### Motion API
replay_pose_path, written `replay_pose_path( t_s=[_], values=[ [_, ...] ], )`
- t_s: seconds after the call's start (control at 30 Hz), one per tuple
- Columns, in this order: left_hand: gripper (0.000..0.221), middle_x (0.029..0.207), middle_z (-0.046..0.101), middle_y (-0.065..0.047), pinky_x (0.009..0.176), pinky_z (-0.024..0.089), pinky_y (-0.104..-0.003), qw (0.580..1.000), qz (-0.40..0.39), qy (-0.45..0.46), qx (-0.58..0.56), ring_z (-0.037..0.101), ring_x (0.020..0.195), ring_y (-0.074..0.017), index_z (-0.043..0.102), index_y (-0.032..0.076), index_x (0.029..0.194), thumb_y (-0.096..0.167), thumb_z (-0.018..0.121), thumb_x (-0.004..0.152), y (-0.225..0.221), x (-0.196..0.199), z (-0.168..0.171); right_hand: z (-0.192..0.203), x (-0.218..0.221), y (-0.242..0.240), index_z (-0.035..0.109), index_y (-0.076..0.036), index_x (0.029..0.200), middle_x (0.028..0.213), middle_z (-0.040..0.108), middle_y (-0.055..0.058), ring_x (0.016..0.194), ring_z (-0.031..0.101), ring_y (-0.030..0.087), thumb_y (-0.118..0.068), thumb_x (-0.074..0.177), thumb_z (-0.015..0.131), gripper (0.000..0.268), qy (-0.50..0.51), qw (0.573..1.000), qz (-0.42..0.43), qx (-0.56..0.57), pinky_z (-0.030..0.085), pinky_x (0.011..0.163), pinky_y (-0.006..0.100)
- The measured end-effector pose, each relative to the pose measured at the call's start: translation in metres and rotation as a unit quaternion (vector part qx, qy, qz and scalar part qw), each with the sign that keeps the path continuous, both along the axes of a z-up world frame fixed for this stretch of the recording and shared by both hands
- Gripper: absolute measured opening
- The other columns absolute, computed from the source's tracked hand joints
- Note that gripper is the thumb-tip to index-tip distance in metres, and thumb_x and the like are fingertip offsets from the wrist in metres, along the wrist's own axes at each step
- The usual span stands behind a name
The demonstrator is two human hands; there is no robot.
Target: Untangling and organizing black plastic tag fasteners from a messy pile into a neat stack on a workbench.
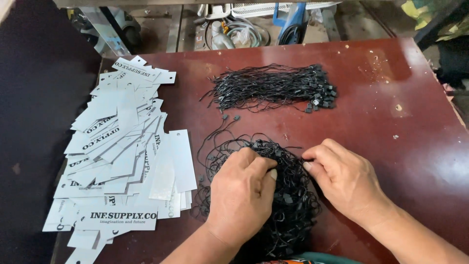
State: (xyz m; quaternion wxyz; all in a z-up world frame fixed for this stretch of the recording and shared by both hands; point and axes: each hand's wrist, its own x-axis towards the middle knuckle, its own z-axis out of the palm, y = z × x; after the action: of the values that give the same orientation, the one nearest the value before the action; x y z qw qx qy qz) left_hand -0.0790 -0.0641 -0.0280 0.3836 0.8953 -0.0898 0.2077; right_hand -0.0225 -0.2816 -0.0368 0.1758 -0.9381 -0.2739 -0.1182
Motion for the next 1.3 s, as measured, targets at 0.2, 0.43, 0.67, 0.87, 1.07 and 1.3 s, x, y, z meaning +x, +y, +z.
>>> replay_pose_path(
  t_s=[0.2, 0.43, 0.67, 0.87, 1.07, 1.3],
  values=[
    [0.015, 0.085, 0.058, -0.003, 0.057, 0.050, -0.040, 1.000, -0.001, 0.007, 0.007, 0.060, 0.075, -0.0265, 0.075, 0.012, 0.098, 0.018, 0.061, 0.095, 0.000, 0.001, -0.003, -0.002, 0.000, -0.003, 0.061, -0.016, 0.093, 0.086, 0.059, -0.002, 0.071, 0.061, 0.023, -0.020, 0.096, 0.062, 0.006, 0.019, 0.999, -0.011, -0.030, 0.052, 0.063, 0.041],
    [0.017, 0.086, 0.058, -0.002, 0.054, 0.051, -0.041, 1.000, 0.014, 0.017, 0.002, 0.062, 0.076, -0.0257, 0.075, 0.014, 0.099, 0.021, 0.060, 0.095, -0.002, -0.001, -0.004, -0.008, 0.005, -0.005, 0.055, -0.016, 0.090, 0.084, 0.057, 0.000, 0.069, 0.061, 0.028, -0.025, 0.101, 0.051, 0.014, 0.052, 0.996, -0.018, -0.073, 0.050, 0.061, 0.047],
    [0.015, 0.085, 0.058, -0.001, 0.052, 0.051, -0.040, 1.000, 0.014, 0.018, 0.014, 0.061, 0.077, -0.0256, 0.076, 0.013, 0.099, 0.020, 0.063, 0.095, -0.001, -0.001, -0.004, 0.013, 0.007, 0.002, 0.060, -0.024, 0.099, 0.091, 0.059, -0.003, 0.076, 0.064, 0.030, -0.026, 0.097, 0.055, 0.006, 0.111, 0.986, -0.023, -0.120, 0.053, 0.068, 0.048],
    [0.018, 0.085, 0.060, -0.002, 0.053, 0.051, -0.042, 0.999, 0.015, 0.031, -0.020, 0.063, 0.078, -0.0255, 0.076, 0.013, 0.100, 0.019, 0.060, 0.094, -0.001, -0.002, 0.003, 0.015, 0.000, -0.002, 0.050, -0.014, 0.090, 0.085, 0.060, 0.004, 0.073, 0.058, 0.032, -0.017, 0.096, 0.050, 0.007, 0.161, 0.980, -0.035, -0.108, 0.046, 0.071, 0.048],
    [0.021, 0.092, 0.054, -0.008, 0.066, 0.049, -0.044, 0.997, 0.044, -0.035, 0.056, 0.052, 0.080, -0.0326, 0.072, 0.009, 0.109, 0.021, 0.065, 0.094, -0.006, -0.005, 0.038, 0.042, -0.010, -0.007, 0.060, -0.013, 0.092, 0.071, 0.072, 0.003, 0.068, 0.067, 0.026, -0.022, 0.095, 0.056, 0.011, 0.165, 0.976, -0.136, 0.050, 0.048, 0.075, 0.042],
    [0.035, 0.104, 0.069, -0.004, 0.087, 0.046, -0.040, 0.976, -0.112, 0.117, -0.147, 0.059, 0.097, -0.0233, 0.062, 0.014, 0.117, 0.027, 0.070, 0.086, -0.029, -0.004, 0.076, 0.095, -0.026, 0.005, 0.063, 0.001, 0.106, 0.098, 0.064, 0.012, 0.079, 0.065, 0.017, -0.003, 0.102, 0.054, 0.010, 0.079, 0.969, 0.068, 0.226, 0.053, 0.074, 0.025]
  ],
)
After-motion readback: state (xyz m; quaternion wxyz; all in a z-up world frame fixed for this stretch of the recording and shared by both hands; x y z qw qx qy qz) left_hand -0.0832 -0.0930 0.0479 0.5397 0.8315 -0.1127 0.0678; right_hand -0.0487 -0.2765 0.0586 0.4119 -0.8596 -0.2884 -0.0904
